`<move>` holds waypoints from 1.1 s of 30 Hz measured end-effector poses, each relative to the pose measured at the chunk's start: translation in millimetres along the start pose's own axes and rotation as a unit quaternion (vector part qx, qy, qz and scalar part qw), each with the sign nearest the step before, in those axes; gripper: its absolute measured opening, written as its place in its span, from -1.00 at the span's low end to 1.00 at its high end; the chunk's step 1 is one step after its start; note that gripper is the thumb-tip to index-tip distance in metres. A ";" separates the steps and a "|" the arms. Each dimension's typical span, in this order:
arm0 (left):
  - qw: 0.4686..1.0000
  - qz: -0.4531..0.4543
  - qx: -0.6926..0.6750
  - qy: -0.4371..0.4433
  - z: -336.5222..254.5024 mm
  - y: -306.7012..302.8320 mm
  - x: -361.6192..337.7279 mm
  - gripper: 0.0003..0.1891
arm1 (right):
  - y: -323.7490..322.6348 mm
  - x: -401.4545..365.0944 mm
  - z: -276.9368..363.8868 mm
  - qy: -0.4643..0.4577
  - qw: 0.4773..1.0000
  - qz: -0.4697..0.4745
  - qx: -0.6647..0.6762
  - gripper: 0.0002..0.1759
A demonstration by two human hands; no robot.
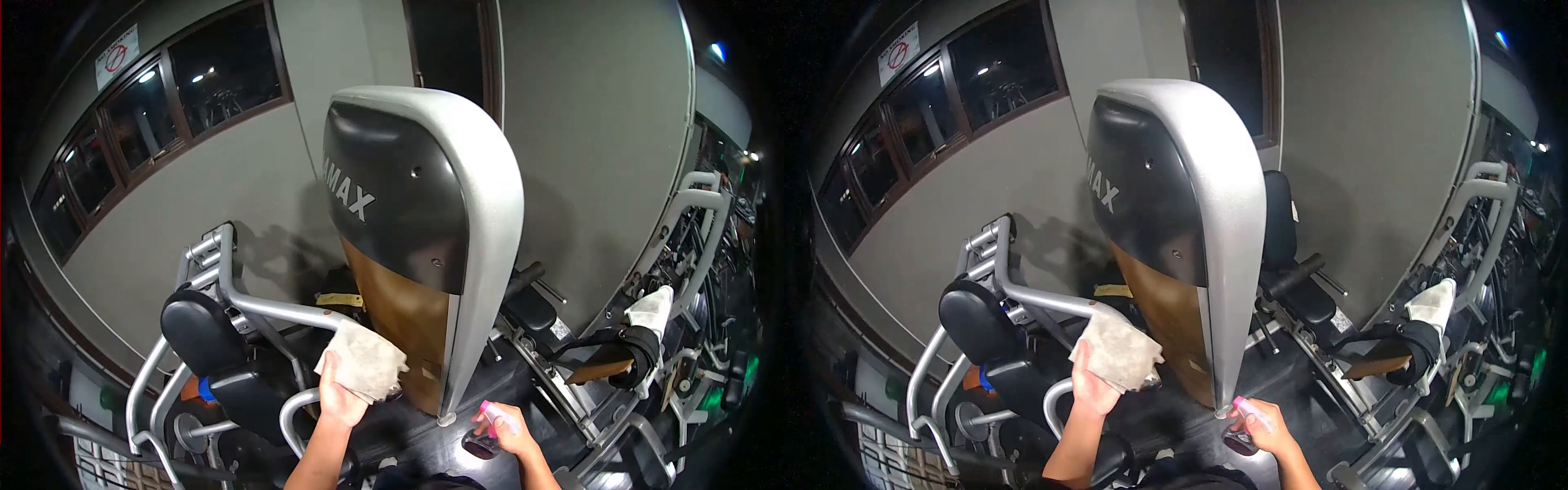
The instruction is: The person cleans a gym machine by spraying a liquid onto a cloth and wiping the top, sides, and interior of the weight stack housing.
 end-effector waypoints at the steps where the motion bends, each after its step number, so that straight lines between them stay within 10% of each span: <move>1: 0.999 -0.020 0.006 0.032 -6.5 1.4 -2.7 -0.34 | 1.1 7.1 0.2 -0.027 0.998 -0.005 0.049 -0.34; 6: 0.997 -0.018 -0.022 0.078 -13.3 -8.1 -24.2 -0.34 | 20.4 36.1 12.1 -0.012 0.974 0.050 0.220 -0.47; 10: 0.991 -0.010 -0.004 0.132 -50.6 -13.0 -40.2 -0.31 | 34.0 64.5 46.7 0.001 0.976 0.148 0.160 -0.55; 15: 0.985 0.005 0.037 0.167 -101.5 -4.9 -25.4 -0.30 | 6.2 84.2 168.3 -0.204 0.951 0.210 -0.096 -0.55; 26: 0.997 -0.075 0.013 0.000 -71.8 -67.1 52.7 -0.42 | -96.4 106.7 387.6 -0.224 0.867 -0.132 -0.426 -0.23; 33: 0.993 -0.111 0.024 -0.008 -58.9 -68.7 32.7 -0.46 | -66.0 160.6 439.7 -0.256 0.801 -0.145 -0.522 -0.43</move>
Point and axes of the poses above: each hand's wrist, its own x-axis towards the middle knuckle, its own y-axis out of the palm, z = x × y, the point moved 10 cm from there along x, towards the middle knuckle, and after that the axes turned 7 degrees about -x, right-handed, at the moved point
